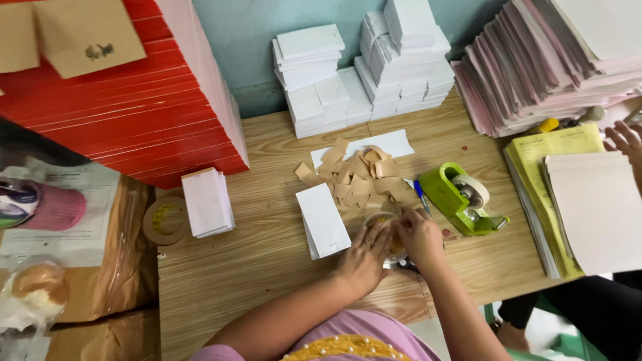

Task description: The person assembles small paper packs by placing a white card onto a brown paper base, folding the paper over the card, and pressing the edges to secure them. The person repeats this process for multiple units, stacking the finished packs on the table.

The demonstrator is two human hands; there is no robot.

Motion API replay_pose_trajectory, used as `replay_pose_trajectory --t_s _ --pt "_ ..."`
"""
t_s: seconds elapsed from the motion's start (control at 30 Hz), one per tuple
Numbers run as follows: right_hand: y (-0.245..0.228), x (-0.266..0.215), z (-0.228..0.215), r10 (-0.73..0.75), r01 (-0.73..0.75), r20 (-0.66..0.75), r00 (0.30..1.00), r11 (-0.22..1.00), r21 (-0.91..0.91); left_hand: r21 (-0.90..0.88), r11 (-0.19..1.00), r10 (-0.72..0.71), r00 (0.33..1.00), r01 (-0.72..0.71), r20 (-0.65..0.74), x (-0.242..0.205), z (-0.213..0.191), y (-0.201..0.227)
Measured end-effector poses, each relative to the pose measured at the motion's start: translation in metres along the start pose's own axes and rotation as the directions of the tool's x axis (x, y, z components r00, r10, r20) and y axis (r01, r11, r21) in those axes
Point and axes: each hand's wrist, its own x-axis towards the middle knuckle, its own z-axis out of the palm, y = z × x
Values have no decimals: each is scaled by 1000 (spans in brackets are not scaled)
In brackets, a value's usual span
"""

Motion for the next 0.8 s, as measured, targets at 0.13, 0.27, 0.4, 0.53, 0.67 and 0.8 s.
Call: replay_pose_trajectory --t_s 0.13,0.27,0.4,0.53,0.67,0.8 --pt "0 -7 -6 87 -89 -55 995 995 -34 -186 982 -5 995 -12 -95 4 -20 -1" --pt "-5 -14 -28 135 -137 -67 989 990 -23 -407 913 -11 999 25 38 21 -23 -4" --pt "3 -22 -39 267 -249 -25 963 926 283 -608 782 -236 968 139 -83 28 -58 -2" --pt "1 -31 -46 322 -305 79 943 750 587 -724 601 -501 866 340 -10 50 -19 -5" --pt "-18 -44 -46 272 -202 -34 962 787 582 -593 701 -547 832 397 -89 58 -3 -2" --pt "5 -50 -6 46 13 -243 969 972 235 -468 715 -539 836 519 104 55 -19 1"
